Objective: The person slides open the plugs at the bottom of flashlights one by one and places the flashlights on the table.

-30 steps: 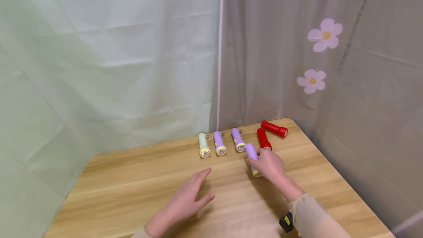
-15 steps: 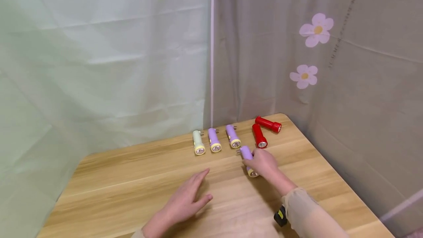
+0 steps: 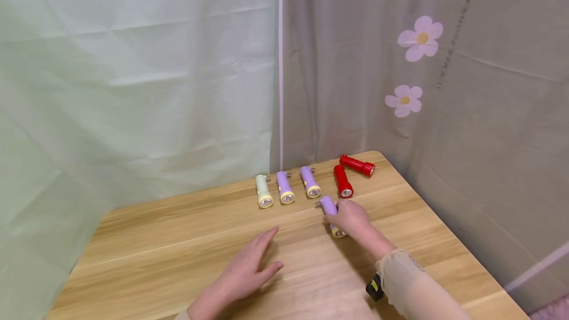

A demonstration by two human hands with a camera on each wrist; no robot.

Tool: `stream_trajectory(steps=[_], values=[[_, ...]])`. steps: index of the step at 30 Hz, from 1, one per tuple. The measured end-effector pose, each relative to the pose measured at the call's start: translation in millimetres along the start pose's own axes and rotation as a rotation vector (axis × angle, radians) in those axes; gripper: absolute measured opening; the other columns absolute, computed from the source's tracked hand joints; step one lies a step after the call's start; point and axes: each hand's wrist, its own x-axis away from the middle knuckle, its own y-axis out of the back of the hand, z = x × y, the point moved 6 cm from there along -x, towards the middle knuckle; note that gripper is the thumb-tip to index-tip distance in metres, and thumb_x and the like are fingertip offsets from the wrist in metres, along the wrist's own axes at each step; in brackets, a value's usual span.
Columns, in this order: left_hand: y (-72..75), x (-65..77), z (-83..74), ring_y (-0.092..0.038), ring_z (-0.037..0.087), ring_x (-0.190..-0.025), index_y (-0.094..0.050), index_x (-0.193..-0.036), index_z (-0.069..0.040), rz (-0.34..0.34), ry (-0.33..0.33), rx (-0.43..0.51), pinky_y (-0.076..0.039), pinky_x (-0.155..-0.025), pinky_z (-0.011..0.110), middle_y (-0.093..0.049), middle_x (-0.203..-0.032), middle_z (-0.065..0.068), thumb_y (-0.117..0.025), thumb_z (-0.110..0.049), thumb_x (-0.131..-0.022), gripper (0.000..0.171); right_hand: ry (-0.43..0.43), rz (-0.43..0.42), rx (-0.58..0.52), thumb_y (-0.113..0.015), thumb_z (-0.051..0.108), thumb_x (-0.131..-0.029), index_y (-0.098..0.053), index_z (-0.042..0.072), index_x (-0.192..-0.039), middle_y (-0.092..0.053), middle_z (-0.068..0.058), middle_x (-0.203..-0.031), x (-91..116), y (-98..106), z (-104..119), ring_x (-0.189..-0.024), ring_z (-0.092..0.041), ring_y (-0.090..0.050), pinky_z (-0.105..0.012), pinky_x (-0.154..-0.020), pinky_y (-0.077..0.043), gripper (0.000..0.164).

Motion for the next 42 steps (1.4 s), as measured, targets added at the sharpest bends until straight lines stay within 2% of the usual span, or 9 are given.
stream_trajectory(steps=[6, 11, 13, 15, 21, 26, 29, 35, 42], values=[[0.1, 1.5, 1.1, -0.042, 0.027, -0.143, -0.020, -0.165, -0.025, -0.001, 0.000, 0.003, -0.039, -0.113, 0.053, -0.041, -0.159, 0.005, -0.060, -0.051, -0.100, 0.081, 0.011, -0.010, 0.018, -0.080, 0.045, -0.086, -0.067, -0.001, -0.107, -0.066, -0.007, -0.089, -2, 0, 0, -0.075, -0.021, -0.059, -0.036, -0.064, -0.050, 0.051], [-0.2, 1.4, 0.9, -0.042, 0.027, -0.143, -0.020, -0.165, -0.026, -0.002, 0.000, 0.002, -0.039, -0.113, 0.053, -0.041, -0.159, 0.005, -0.061, -0.051, -0.100, 0.080, 0.009, -0.020, 0.028, -0.073, 0.050, -0.091, -0.064, -0.006, -0.125, -0.070, -0.018, -0.114, 0, 5, -2, -0.096, -0.030, -0.065, -0.049, -0.083, -0.055, 0.066], [-0.1, 1.3, 0.6, -0.042, 0.027, -0.143, -0.020, -0.165, -0.026, 0.000, 0.003, -0.001, -0.039, -0.113, 0.053, -0.041, -0.159, 0.005, -0.061, -0.051, -0.100, 0.081, 0.010, -0.033, 0.033, -0.070, 0.050, -0.093, -0.064, -0.007, -0.127, -0.070, -0.019, -0.116, 2, 9, -2, -0.102, -0.033, -0.066, -0.052, -0.087, -0.054, 0.066], [-0.3, 1.2, 0.0, -0.042, 0.027, -0.143, -0.019, -0.165, -0.027, 0.004, 0.007, -0.004, -0.038, -0.113, 0.054, -0.041, -0.160, 0.006, -0.061, -0.051, -0.100, 0.081, 0.015, -0.049, 0.044, -0.068, 0.049, -0.094, -0.064, -0.005, -0.128, -0.071, -0.017, -0.111, 4, 13, -4, -0.099, -0.032, -0.066, -0.050, -0.084, -0.055, 0.064], [0.9, 1.1, -4.2, -0.041, 0.028, -0.144, -0.019, -0.165, -0.029, -0.001, 0.009, -0.024, -0.038, -0.113, 0.055, -0.040, -0.160, 0.007, -0.062, -0.051, -0.099, 0.082, 0.068, -0.133, 0.090, -0.066, 0.049, -0.096, -0.068, -0.001, -0.126, -0.066, -0.002, -0.086, 14, 32, -10, -0.074, -0.020, -0.058, -0.035, -0.062, -0.047, 0.059], [3.2, 0.6, -9.4, -0.042, 0.030, -0.143, -0.021, -0.164, -0.028, -0.025, -0.006, -0.041, -0.039, -0.111, 0.057, -0.041, -0.159, 0.010, -0.062, -0.050, -0.099, 0.080, 0.140, -0.226, 0.138, -0.066, 0.050, -0.096, -0.070, 0.001, -0.124, -0.070, -0.006, -0.096, 26, 47, -14, -0.082, -0.022, -0.064, -0.040, -0.065, -0.052, 0.056], [3.9, -1.0, -12.2, -0.041, 0.030, -0.143, -0.025, -0.164, -0.026, -0.032, -0.010, -0.058, -0.038, -0.112, 0.057, -0.041, -0.158, 0.011, -0.061, -0.051, -0.099, 0.078, 0.150, -0.250, 0.151, -0.066, 0.049, -0.097, -0.070, 0.001, -0.123, -0.072, -0.011, -0.102, 31, 54, -18, -0.087, -0.026, -0.066, -0.044, -0.068, -0.054, 0.055], [5.5, -7.0, -19.9, -0.043, 0.031, -0.140, -0.039, -0.158, -0.021, -0.024, -0.012, -0.095, -0.036, -0.114, 0.057, -0.044, -0.157, 0.010, -0.057, -0.054, -0.100, 0.069, 0.136, -0.244, 0.167, -0.065, 0.048, -0.097, -0.070, 0.001, -0.124, -0.071, -0.012, -0.103, 35, 65, -25, -0.087, -0.027, -0.066, -0.044, -0.065, -0.054, 0.055], [6.0, -17.4, -31.7, -0.043, 0.030, -0.141, -0.042, -0.157, -0.018, -0.023, -0.039, -0.121, -0.033, -0.116, 0.056, -0.046, -0.155, 0.009, -0.057, -0.053, -0.101, 0.068, 0.092, -0.217, 0.149, -0.065, 0.047, -0.097, -0.066, -0.001, -0.128, -0.070, -0.011, -0.102, 28, 73, -34, -0.082, -0.024, -0.063, -0.038, -0.061, -0.051, 0.057]])
